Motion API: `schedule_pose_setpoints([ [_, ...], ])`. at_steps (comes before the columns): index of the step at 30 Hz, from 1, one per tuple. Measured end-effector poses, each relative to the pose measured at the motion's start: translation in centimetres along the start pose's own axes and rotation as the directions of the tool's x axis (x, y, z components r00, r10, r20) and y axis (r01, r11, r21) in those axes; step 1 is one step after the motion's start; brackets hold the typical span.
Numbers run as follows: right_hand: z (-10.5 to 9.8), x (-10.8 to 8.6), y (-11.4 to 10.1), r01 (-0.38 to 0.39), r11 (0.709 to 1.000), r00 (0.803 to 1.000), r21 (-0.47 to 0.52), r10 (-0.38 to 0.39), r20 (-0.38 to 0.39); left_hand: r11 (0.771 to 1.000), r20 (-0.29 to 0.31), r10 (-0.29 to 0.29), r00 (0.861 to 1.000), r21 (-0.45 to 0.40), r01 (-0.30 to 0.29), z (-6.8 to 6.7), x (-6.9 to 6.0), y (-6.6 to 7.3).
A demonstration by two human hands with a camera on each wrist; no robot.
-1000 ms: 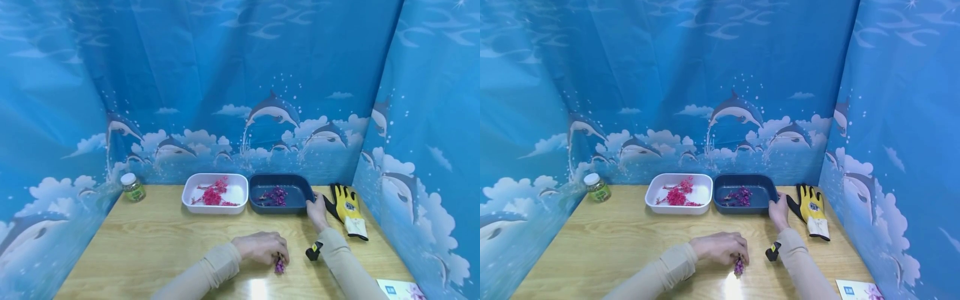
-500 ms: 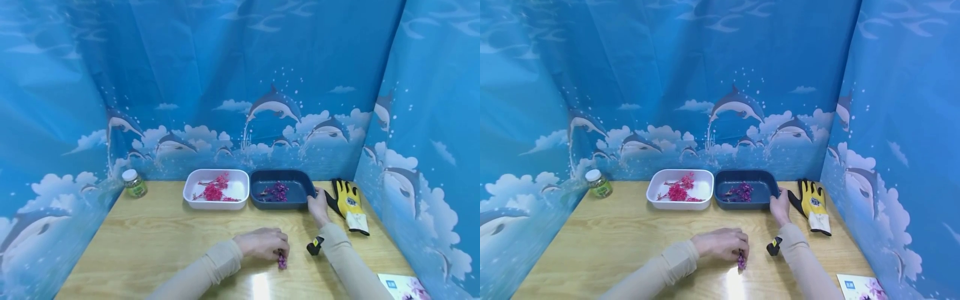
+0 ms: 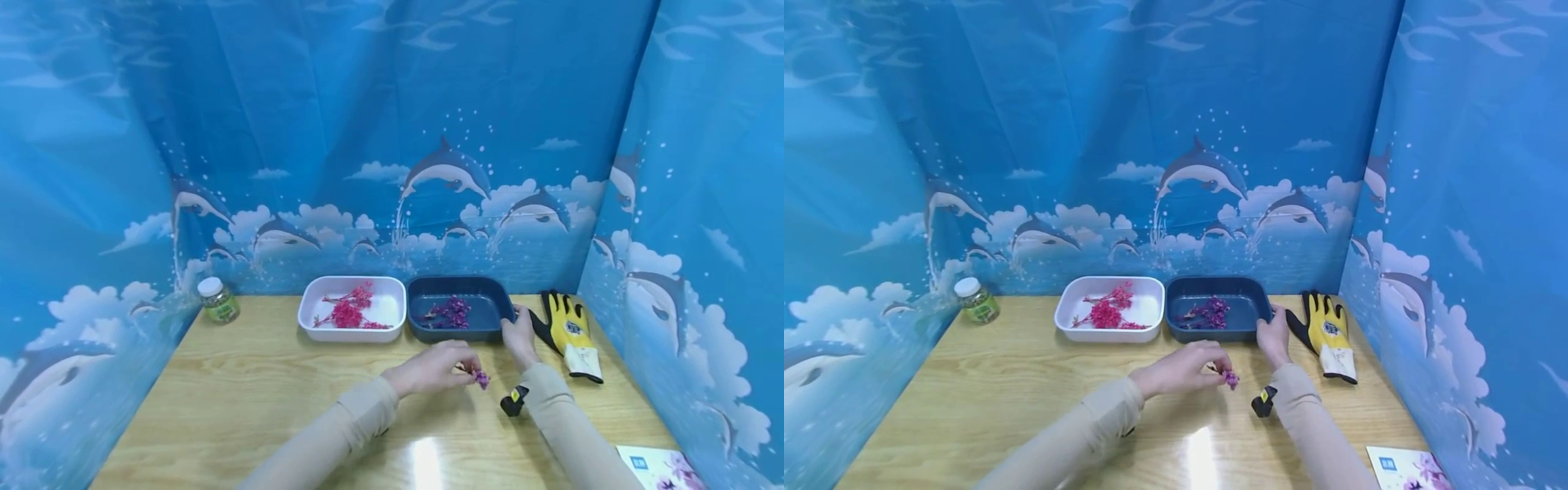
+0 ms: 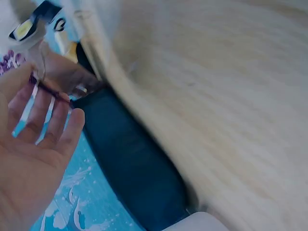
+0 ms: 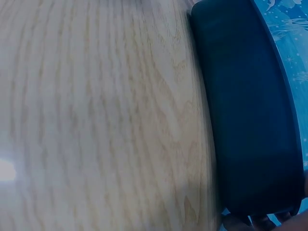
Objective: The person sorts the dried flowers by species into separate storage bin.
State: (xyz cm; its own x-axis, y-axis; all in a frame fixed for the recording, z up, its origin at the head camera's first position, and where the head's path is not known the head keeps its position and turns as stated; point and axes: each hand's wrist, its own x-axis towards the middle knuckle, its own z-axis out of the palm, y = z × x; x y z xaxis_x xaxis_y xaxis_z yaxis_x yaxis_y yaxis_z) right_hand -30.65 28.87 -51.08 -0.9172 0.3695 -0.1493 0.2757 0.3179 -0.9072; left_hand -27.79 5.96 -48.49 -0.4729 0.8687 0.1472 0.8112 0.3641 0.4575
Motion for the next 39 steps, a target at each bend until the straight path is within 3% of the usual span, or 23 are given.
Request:
schedule_pose_setpoints([
  [3, 0.0, 0.0, 0.2, 0.002, 1.000, 1.000, 0.001, -0.002, -0.008, 0.996, -0.077, -0.053, 0.996, -0.076, 0.047, -0.7, 0.8, 0.1],
  [7, 0.0, -0.1, 0.2, 0.007, 1.000, 1.000, 0.010, -0.007, -0.011, 0.985, -0.160, -0.124, 0.979, -0.140, 0.101, -1.5, 1.8, 0.1],
  [10, 0.0, -0.1, -0.1, 0.004, 1.000, 1.000, 0.010, -0.004, -0.005, 0.979, -0.177, -0.164, 0.970, -0.147, 0.139, -1.8, 2.5, 0.0],
  [13, -0.1, 0.0, -0.3, -0.002, 1.000, 1.000, 0.008, 0.002, 0.005, 0.979, -0.121, -0.199, 0.973, -0.076, 0.191, -1.5, 3.1, 0.1],
  [17, -0.2, 0.2, -0.3, 0.001, 1.000, 1.000, 0.005, -0.001, 0.013, 0.962, -0.050, -0.240, 0.970, 0.119, 0.244, 0.2, 4.0, 0.7],
  [19, -0.2, 0.3, -0.2, 0.002, 1.000, 1.000, 0.007, -0.002, 0.009, 0.940, -0.060, -0.253, 0.966, 0.222, 0.260, 1.5, 4.7, 1.2],
  [24, 0.1, 0.0, 0.2, -0.011, 1.000, 1.000, 0.019, 0.011, -0.006, 0.878, -0.073, -0.310, 0.948, 0.362, 0.315, 4.7, 6.6, 2.2],
  [28, 0.5, -0.4, 0.3, -0.025, 0.999, 0.999, 0.026, 0.025, -0.021, 0.848, -0.077, -0.340, 0.937, 0.407, 0.341, 6.3, 7.2, 2.3],
  [34, 0.7, -0.3, 0.4, -0.020, 0.999, 1.000, 0.043, 0.021, -0.021, 0.828, -0.089, -0.300, 0.950, 0.469, 0.306, 7.0, 6.8, 2.1],
  [36, 0.5, -0.1, 0.4, -0.009, 0.999, 1.000, 0.043, 0.010, -0.026, 0.828, -0.091, -0.289, 0.953, 0.476, 0.297, 6.8, 6.7, 2.0],
  [39, 0.0, 0.1, 0.3, 0.005, 0.999, 1.000, 0.034, -0.004, -0.024, 0.847, -0.089, -0.288, 0.953, 0.441, 0.297, 6.0, 6.4, 1.9],
])
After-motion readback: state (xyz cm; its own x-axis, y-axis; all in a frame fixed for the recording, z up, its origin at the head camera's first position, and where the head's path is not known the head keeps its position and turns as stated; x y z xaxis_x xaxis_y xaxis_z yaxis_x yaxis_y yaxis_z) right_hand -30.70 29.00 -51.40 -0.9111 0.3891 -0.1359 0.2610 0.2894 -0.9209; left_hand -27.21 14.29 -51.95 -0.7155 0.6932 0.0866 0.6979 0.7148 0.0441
